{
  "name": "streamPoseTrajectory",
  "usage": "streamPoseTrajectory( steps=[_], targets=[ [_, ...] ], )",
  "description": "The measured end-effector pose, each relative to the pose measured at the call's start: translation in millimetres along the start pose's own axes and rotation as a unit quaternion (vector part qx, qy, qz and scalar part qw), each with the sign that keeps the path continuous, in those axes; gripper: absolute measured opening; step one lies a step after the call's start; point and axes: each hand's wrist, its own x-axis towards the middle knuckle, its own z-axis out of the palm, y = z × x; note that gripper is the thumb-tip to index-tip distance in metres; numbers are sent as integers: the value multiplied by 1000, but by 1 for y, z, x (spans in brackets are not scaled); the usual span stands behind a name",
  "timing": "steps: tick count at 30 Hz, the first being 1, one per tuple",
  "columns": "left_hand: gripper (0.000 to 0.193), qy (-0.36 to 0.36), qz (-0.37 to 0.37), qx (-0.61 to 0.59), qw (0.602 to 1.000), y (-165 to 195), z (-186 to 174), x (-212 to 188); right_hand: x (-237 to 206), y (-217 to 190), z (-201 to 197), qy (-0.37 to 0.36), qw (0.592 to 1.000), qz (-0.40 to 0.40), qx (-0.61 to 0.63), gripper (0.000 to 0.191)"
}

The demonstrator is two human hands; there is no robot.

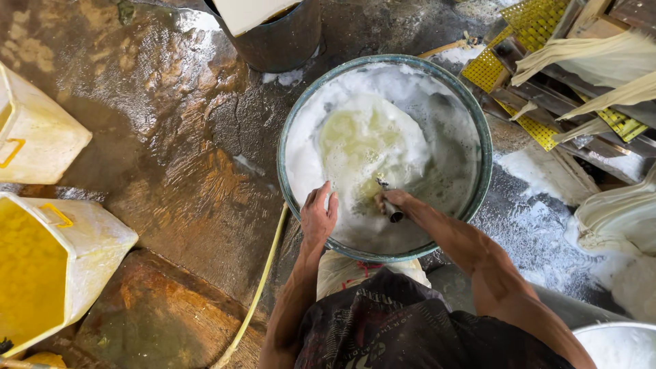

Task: The person uses a handheld skimmer to scoop foam off the surface of hot liquid in large vats, repeatedly moving between a large metal basin and a blue barrel to skim and transfer foam and liquid. They hold the vat edge with one hand while sweeping the skimmer across the foamy surface.

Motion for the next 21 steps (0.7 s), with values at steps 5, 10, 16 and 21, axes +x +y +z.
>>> streamPoseTrajectory(
  steps=[5,10,16,21],
  targets=[
    [39,35,1,-46,998,-4,1,-3,-19,2,-11,69,980,161,99,11],
    [40,42,-10,-74,996,-8,7,-6,-88,0,-15,49,980,161,106,13],
    [33,21,14,-62,998,-21,13,-5,-239,9,1,74,995,60,-15,32],
    [33,-42,-41,-84,995,-9,15,-1,-357,59,17,255,964,62,48,29]
  ],
)
